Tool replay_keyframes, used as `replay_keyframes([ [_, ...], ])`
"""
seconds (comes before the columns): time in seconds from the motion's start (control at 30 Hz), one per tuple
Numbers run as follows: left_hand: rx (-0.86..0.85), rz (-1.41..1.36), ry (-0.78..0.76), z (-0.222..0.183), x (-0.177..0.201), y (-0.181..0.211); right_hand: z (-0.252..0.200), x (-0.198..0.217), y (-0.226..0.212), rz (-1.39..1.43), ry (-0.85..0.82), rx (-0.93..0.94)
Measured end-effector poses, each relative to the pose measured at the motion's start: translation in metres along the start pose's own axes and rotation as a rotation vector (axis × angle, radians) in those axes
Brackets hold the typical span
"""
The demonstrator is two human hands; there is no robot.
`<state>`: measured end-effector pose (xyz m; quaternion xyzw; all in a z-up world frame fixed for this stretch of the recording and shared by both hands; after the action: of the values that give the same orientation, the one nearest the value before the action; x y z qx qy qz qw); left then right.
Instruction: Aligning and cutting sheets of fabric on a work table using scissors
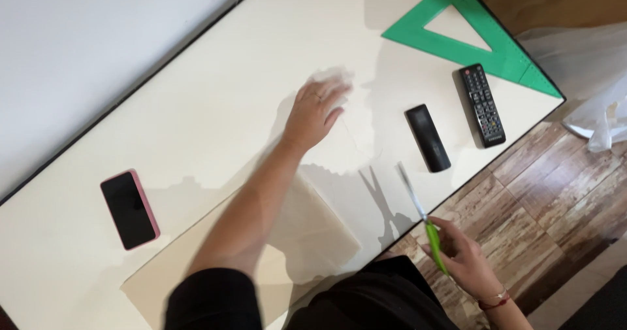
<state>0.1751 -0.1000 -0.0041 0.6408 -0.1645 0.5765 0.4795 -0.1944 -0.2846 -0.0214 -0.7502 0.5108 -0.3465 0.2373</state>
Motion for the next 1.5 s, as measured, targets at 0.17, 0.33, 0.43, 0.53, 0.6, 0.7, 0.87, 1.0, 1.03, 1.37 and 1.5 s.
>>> replay_keyframes([
  [0.17,-0.404,-0.137,-0.907,-0.067,-0.015,0.065,-0.002,-0.025,-0.003,-0.434,-0.088,0.038],
  [0.33,-0.424,-0.147,-0.883,-0.095,-0.056,0.050,0.008,-0.027,-0.004,-0.475,-0.135,0.021],
  [0.43,-0.419,-0.146,-0.841,-0.096,-0.072,0.051,0.006,-0.025,-0.012,-0.465,-0.128,0.076],
  [0.53,-0.437,-0.140,-0.821,-0.092,-0.068,0.054,0.005,-0.030,-0.023,-0.504,-0.131,0.079],
  [0.6,-0.446,-0.177,-0.811,-0.091,-0.063,0.058,0.003,-0.038,-0.021,-0.528,-0.134,0.036],
  [0.7,-0.441,-0.310,-0.804,-0.084,-0.054,0.065,0.004,-0.058,-0.020,-0.454,-0.206,0.115],
  [0.87,-0.468,-0.297,-0.802,-0.079,-0.040,0.074,0.010,-0.093,-0.011,-0.250,-0.287,0.167],
  [1.0,-0.482,-0.106,-0.859,-0.086,-0.025,0.070,0.005,-0.092,-0.023,-0.286,-0.267,0.001],
  [1.03,-0.381,-0.058,-0.861,-0.085,-0.022,0.062,0.004,-0.092,-0.023,-0.290,-0.263,0.030],
  [1.37,-0.084,0.126,-0.752,-0.066,-0.065,0.033,-0.026,-0.082,-0.004,-0.151,-0.084,-0.045],
  [1.5,-0.065,0.135,-0.650,-0.062,-0.063,0.034,-0.024,-0.094,-0.002,-0.075,-0.098,-0.070],
])
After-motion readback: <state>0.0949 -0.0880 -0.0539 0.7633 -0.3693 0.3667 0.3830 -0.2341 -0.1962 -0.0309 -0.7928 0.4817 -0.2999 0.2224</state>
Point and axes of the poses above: each hand's wrist, its own z-axis towards the middle knuckle, its own x-axis out of the back of the hand, y = z × x, the point moved 8 cm from there along z, towards the middle knuckle, and after that the axes turned 15 degrees about -y, right-handed, at the moved point
